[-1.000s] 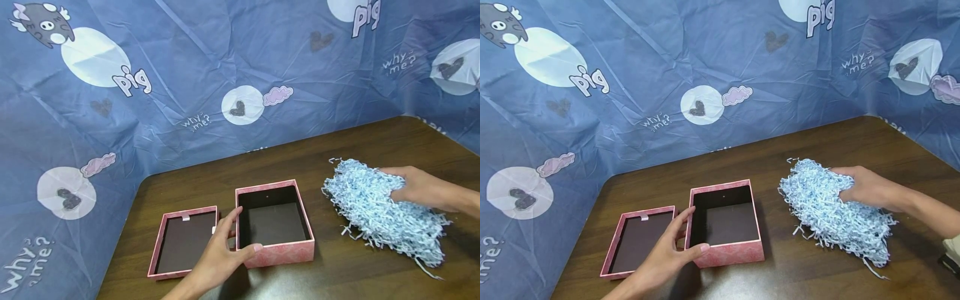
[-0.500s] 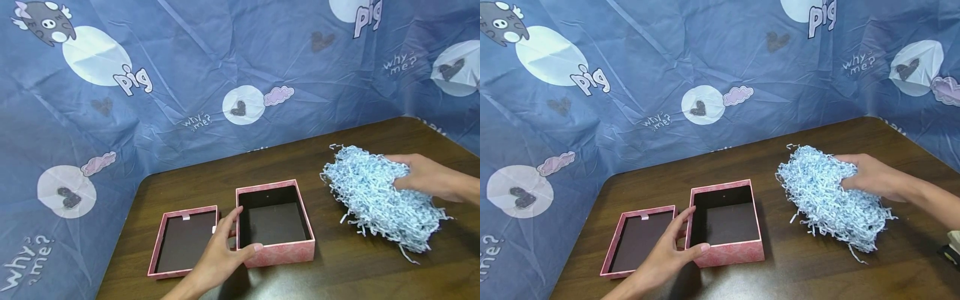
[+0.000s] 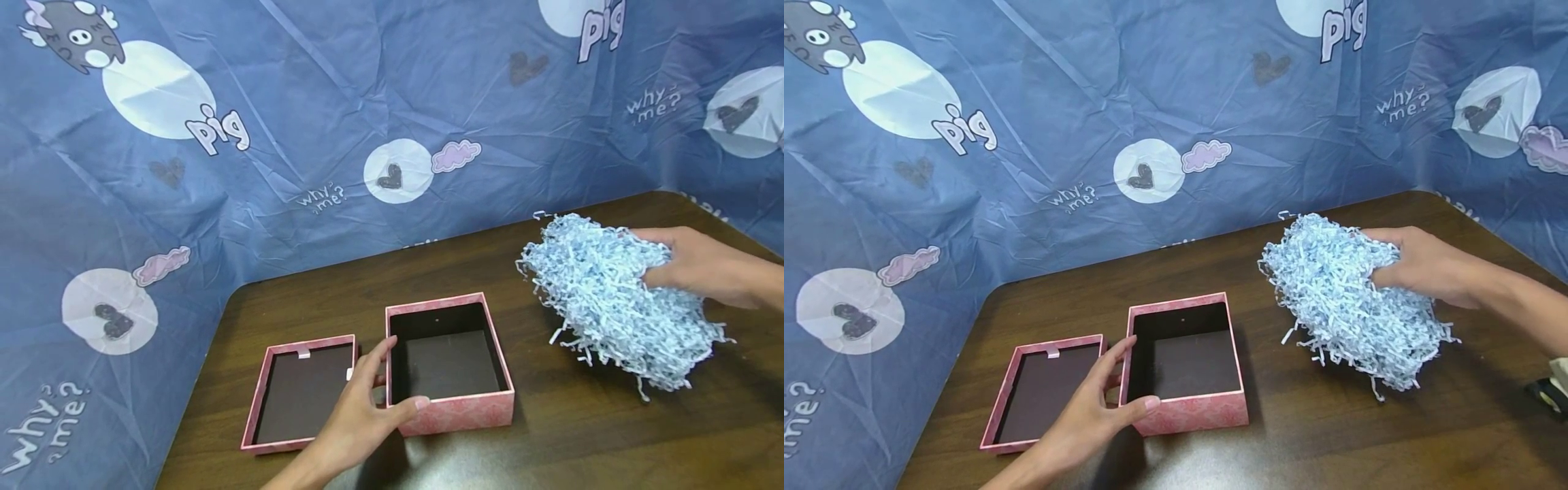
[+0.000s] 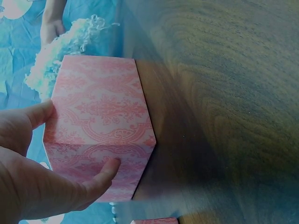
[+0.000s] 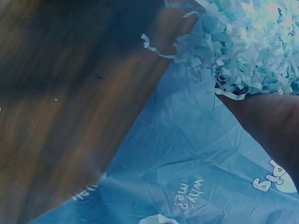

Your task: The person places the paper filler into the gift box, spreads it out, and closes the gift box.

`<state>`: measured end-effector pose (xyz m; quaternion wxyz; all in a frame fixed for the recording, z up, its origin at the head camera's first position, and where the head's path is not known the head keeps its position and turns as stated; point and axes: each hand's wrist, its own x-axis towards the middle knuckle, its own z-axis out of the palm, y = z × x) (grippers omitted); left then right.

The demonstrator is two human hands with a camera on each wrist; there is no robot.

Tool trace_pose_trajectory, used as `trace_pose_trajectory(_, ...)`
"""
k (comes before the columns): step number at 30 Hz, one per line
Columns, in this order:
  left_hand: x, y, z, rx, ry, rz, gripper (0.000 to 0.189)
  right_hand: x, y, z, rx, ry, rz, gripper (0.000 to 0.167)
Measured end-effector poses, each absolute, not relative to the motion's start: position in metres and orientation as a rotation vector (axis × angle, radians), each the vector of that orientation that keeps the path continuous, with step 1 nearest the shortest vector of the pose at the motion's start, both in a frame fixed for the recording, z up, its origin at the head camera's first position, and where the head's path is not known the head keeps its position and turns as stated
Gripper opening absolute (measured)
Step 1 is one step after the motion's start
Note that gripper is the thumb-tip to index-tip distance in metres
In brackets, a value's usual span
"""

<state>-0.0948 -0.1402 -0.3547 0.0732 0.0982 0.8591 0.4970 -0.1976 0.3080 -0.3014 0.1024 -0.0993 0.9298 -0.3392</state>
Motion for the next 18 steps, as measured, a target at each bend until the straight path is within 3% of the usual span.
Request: trace_pose_trajectory(18, -0.095, -0.141, -0.354, 0.302, 2.581, 1.491, 0.082, -0.203, 0.291, -0.284, -0.36, 2.734, -1.111, 0.08)
